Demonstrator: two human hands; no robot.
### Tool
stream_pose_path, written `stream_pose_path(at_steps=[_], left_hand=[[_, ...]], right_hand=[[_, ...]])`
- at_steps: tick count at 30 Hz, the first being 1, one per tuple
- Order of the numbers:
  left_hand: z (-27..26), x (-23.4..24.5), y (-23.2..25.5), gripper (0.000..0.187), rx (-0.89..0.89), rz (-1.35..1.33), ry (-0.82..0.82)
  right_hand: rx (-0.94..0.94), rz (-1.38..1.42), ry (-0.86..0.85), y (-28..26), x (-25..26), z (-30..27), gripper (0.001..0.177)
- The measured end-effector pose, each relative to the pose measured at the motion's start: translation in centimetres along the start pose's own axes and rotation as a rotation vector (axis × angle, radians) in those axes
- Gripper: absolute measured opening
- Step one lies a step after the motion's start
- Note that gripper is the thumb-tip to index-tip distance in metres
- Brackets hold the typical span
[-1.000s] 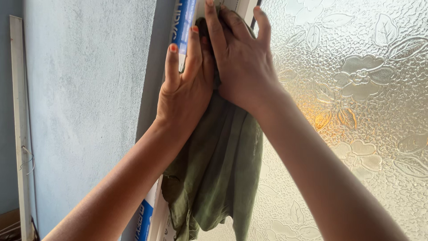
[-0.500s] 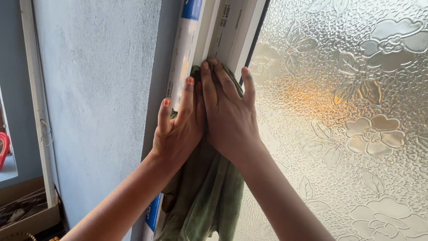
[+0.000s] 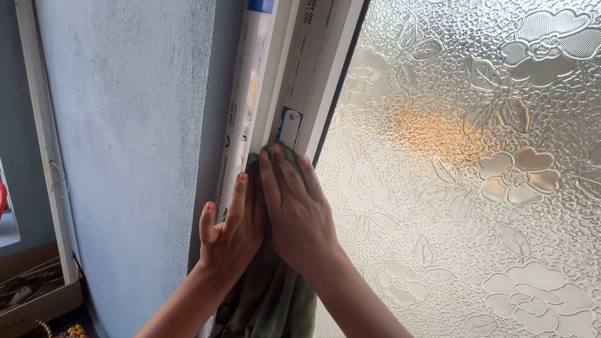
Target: The person wipes a window frame and screen using a green cloth. They clean the lower frame, vertical edges, and the mesh screen, then move to the adjacent frosted glass pane and its frame, wiping each section methodically.
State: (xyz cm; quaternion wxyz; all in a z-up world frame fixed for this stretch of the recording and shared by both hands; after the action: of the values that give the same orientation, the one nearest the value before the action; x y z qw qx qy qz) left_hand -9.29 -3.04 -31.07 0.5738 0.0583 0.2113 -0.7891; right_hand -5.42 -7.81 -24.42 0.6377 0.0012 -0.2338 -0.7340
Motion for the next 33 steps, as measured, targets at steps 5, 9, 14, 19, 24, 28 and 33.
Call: stream_pose_path(at_steps=[5, 9, 14, 19, 24, 28, 33], left_hand=[[-3.5, 1.6, 0.5, 0.031, 0.02, -0.086, -0.067], [-6.7, 3.1, 1.1, 0.033, 0.024, -0.139, -0.125], [-10.9, 4.7, 1.9, 0.031, -0.087, -0.132, -0.224], [-15.2, 6.3, 2.8, 0.02, -0.097, -0.223, -0.282], [-19.8, 8.0, 4.4, 0.025, -0.06, -0.285, -0.29], [-25.0, 9.3, 6.2, 0.026, -0.089, -0.327, -0.317], [-29.5, 10.6, 7.4, 0.032, -0.123, -0.407, -0.453]], right_hand=[[-0.041, 0.001, -0.07, -1.4, -1.8, -3.6, 0.065], [-0.063, 0.004, -0.082, -2.8, -3.2, -6.6, 0.065], [-0.052, 0.008, -0.169, -4.5, -5.4, -11.3, 0.066], [0.0, -0.088, -0.206, -7.1, -7.3, -16.3, 0.061], [0.1, -0.096, -0.28, -8.7, -8.8, -20.8, 0.058], [0.068, -0.053, -0.308, -10.4, -10.6, -24.8, 0.059], [0.095, 0.022, -0.42, -12.2, -12.1, -28.3, 0.058]])
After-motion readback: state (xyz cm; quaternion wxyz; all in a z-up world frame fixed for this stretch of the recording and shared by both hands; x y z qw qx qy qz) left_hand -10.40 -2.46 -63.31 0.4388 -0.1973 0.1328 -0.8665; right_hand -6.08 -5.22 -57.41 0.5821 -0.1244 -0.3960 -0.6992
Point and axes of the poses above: each hand's wrist, its own z-axis towards the middle knuckle, its own x-axis out of the back of the hand, y = z × x, the point moved 9 cm from there along z, towards the middle knuckle, and after that the axes turned 14 degrees about y, right-handed, at the moved point
